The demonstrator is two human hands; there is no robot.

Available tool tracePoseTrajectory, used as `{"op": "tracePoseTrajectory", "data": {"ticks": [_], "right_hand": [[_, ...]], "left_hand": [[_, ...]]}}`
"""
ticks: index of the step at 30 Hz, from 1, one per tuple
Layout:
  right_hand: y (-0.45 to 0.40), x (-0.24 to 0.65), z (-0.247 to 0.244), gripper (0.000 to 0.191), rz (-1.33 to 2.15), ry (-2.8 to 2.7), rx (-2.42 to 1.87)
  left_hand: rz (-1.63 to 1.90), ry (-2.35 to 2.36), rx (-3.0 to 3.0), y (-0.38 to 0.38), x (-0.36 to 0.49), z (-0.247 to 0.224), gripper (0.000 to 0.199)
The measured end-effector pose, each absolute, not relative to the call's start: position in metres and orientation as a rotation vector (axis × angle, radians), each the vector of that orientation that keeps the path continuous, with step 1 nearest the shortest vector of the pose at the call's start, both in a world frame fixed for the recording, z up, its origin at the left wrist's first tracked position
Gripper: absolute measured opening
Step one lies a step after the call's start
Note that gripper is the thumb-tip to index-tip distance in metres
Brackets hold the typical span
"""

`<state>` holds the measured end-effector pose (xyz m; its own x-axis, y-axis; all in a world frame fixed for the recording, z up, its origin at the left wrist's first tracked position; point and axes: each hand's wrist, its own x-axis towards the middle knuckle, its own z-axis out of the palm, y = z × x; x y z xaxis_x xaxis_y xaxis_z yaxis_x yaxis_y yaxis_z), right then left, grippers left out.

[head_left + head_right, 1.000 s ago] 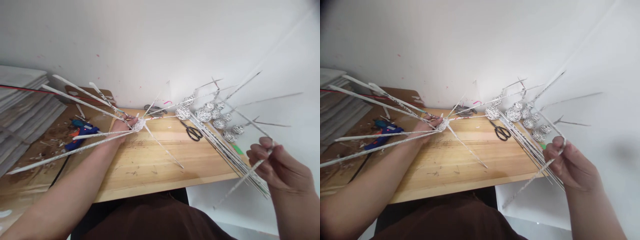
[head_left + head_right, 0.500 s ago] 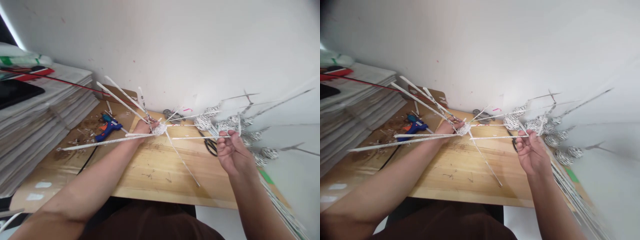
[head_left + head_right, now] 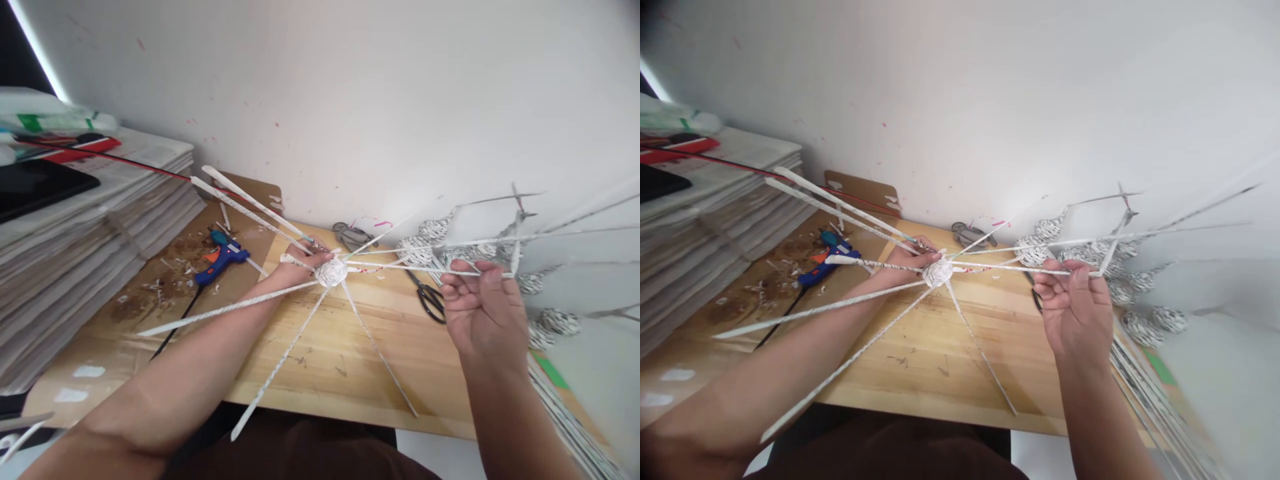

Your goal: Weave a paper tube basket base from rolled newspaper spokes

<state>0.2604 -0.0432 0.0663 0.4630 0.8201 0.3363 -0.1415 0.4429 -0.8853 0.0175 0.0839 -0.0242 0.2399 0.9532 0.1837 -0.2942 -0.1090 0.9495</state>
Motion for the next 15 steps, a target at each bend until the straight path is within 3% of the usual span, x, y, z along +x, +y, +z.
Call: {"op": "tracePoseTrajectory", "data": {"ticks": [15], "right_hand": [[-0.035,0.247,0.076,0.017,0.586,-1.072,-0.876]], "left_hand": [[1.164,0.805,1.446,0.068,0.012,-0.004,0.023]]}}
